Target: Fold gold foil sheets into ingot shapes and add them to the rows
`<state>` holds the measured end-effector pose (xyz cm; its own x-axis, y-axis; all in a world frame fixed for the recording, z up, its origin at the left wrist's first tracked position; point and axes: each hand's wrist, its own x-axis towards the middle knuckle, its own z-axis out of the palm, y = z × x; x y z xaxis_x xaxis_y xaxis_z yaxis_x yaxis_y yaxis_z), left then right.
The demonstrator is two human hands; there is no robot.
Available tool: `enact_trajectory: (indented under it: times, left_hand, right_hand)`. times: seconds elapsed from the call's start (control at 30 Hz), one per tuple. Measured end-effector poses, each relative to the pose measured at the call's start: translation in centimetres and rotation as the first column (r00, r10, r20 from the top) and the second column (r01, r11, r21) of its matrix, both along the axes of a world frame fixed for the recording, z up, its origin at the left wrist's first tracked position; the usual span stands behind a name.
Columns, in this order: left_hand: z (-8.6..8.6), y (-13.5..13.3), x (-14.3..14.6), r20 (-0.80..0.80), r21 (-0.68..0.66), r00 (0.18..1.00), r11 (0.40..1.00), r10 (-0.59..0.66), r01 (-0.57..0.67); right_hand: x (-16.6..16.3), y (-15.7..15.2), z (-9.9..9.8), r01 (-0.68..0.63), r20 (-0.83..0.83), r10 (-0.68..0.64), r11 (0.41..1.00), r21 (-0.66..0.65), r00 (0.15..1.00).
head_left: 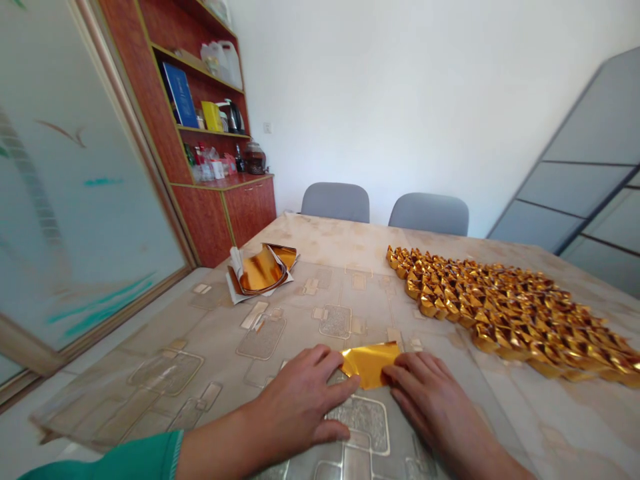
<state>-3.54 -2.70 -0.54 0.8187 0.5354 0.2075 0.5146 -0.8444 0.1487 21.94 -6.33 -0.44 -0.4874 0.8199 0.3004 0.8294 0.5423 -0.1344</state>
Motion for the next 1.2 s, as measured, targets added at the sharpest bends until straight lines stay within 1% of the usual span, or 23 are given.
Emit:
enact_trajectory:
  times: [0.1,0.2,0.37,0.5,0.63,0.77,0.83,0.9,0.97,1.03,1.13,1.2]
  left_hand:
    - [0.3,0.3,-0.4,0.005,-0.008,0.999,0.999,-0.042,0.042]
    - [0.5,0.3,-0.7,-0.001,-0.015,0.998,0.998,-0.058,0.058]
    - [0.6,-0.1,-0.6,-0.004,-0.013,0.999,0.999,-0.049,0.049]
    - [0.7,-0.1,-0.5,0.001,-0.01,0.999,0.999,-0.046,0.046]
    - [1.4,0.4,-0.7,-0.001,-0.023,0.998,0.998,-0.066,0.066]
    - [2.3,1.5,-1.5,-0.011,-0.091,0.993,0.989,-0.119,0.118]
    - [2.4,2.0,-1.7,0.019,-0.114,0.993,0.986,-0.118,0.119]
    - [2.1,2.5,-1.6,0.081,-0.134,0.991,0.984,-0.107,0.118]
    - [1.4,2.9,-1.2,0.154,-0.152,0.984,0.981,-0.092,0.116]
    - [0.5,3.2,-0.7,0.214,-0.155,0.975,0.984,-0.053,0.088]
    - [-0.4,3.5,-0.1,0.237,-0.142,0.971,0.99,0.012,0.022]
    - [-0.6,3.5,0.1,0.222,-0.144,0.975,0.99,0.029,0.003]
  right_hand:
    - [0.3,0.5,-0.1,-0.001,0.024,0.002,0.999,-0.04,1.0]
    - [0.3,1.3,-0.4,0.032,0.054,-0.029,0.998,-0.055,0.998]
    - [0.8,2.3,-0.4,0.089,0.082,-0.086,0.995,-0.045,0.993]
    - [0.9,2.2,-0.2,0.118,0.081,-0.113,0.991,-0.06,0.99]
    - [0.8,1.8,0.4,0.103,0.046,-0.098,0.986,-0.131,0.994]
    - [0.5,1.3,1.4,0.052,-0.001,-0.053,0.975,-0.214,0.999]
    - [0.3,1.2,1.8,0.025,-0.028,-0.032,0.972,-0.235,0.999]
    - [0.1,1.3,1.9,0.009,-0.05,-0.022,0.969,-0.247,0.999]
    - [0.0,1.7,1.8,0.005,-0.058,-0.02,0.966,-0.257,0.998]
    - [0.0,2.0,1.7,0.001,-0.063,-0.018,0.965,-0.263,0.998]
    - [-0.1,2.4,1.8,-0.002,-0.096,-0.025,0.962,-0.272,0.995]
    - [-0.4,2.3,1.9,-0.004,-0.135,-0.033,0.964,-0.265,0.99]
